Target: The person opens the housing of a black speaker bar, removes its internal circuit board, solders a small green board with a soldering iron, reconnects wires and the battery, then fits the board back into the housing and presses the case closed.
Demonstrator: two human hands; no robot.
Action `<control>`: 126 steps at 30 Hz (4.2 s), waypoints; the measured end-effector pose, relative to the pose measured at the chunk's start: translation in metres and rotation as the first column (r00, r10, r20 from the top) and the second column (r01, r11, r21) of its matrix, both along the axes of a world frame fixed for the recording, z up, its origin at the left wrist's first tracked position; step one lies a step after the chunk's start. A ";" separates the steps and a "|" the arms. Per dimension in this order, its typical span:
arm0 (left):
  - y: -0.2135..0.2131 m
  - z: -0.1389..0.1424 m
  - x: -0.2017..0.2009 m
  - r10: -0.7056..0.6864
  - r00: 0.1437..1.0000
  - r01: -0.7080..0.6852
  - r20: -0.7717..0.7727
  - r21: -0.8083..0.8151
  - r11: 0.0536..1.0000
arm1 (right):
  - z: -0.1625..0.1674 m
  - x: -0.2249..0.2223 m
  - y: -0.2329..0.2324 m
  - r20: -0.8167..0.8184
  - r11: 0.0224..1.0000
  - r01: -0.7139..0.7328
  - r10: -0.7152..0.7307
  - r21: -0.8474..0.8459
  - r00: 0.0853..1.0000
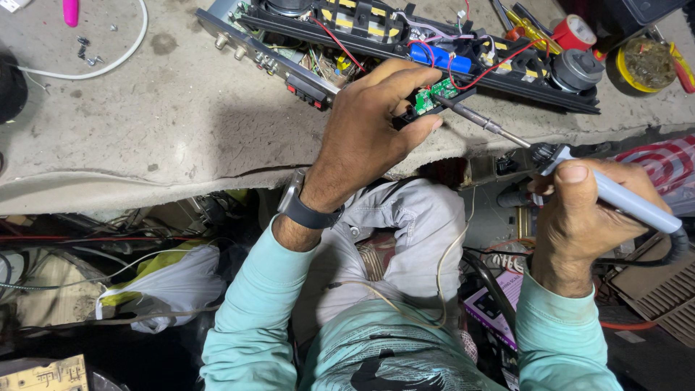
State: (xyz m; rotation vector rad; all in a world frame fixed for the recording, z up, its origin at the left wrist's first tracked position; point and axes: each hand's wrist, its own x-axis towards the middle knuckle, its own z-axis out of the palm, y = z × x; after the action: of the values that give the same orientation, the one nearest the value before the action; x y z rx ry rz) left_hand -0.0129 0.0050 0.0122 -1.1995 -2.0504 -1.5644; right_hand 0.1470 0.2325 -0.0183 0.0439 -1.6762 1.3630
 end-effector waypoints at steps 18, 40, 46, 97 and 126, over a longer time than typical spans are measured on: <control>-0.001 -0.004 0.003 0.016 0.996 -0.015 -0.086 0.016 1.000 | 0.014 0.010 0.000 0.045 0.864 0.192 -0.240 0.465 0.970; 0.003 -0.005 0.003 0.004 0.999 -0.003 -0.033 0.012 1.000 | 0.066 0.029 -0.053 -0.064 0.352 0.218 -0.400 0.910 0.914; 0.003 -0.003 0.002 0.009 0.997 -0.008 -0.073 0.019 1.000 | 0.056 0.031 -0.045 -0.006 0.450 0.219 -0.428 0.866 0.904; -0.002 -0.016 -0.003 -0.178 0.979 0.162 0.103 0.145 0.976 | 0.023 0.020 -0.013 0.103 0.807 0.237 -0.343 0.540 0.934; -0.020 -0.014 -0.001 -0.299 0.942 0.284 0.152 0.113 0.952 | -0.099 0.129 0.165 -0.113 0.768 0.341 -0.468 -0.541 0.876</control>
State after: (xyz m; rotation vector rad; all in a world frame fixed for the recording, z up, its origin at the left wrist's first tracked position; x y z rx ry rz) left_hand -0.0135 -0.0153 -0.0020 -1.4359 -1.9439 -1.9312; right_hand 0.2762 0.3979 -0.1168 -0.4267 -0.9982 1.3501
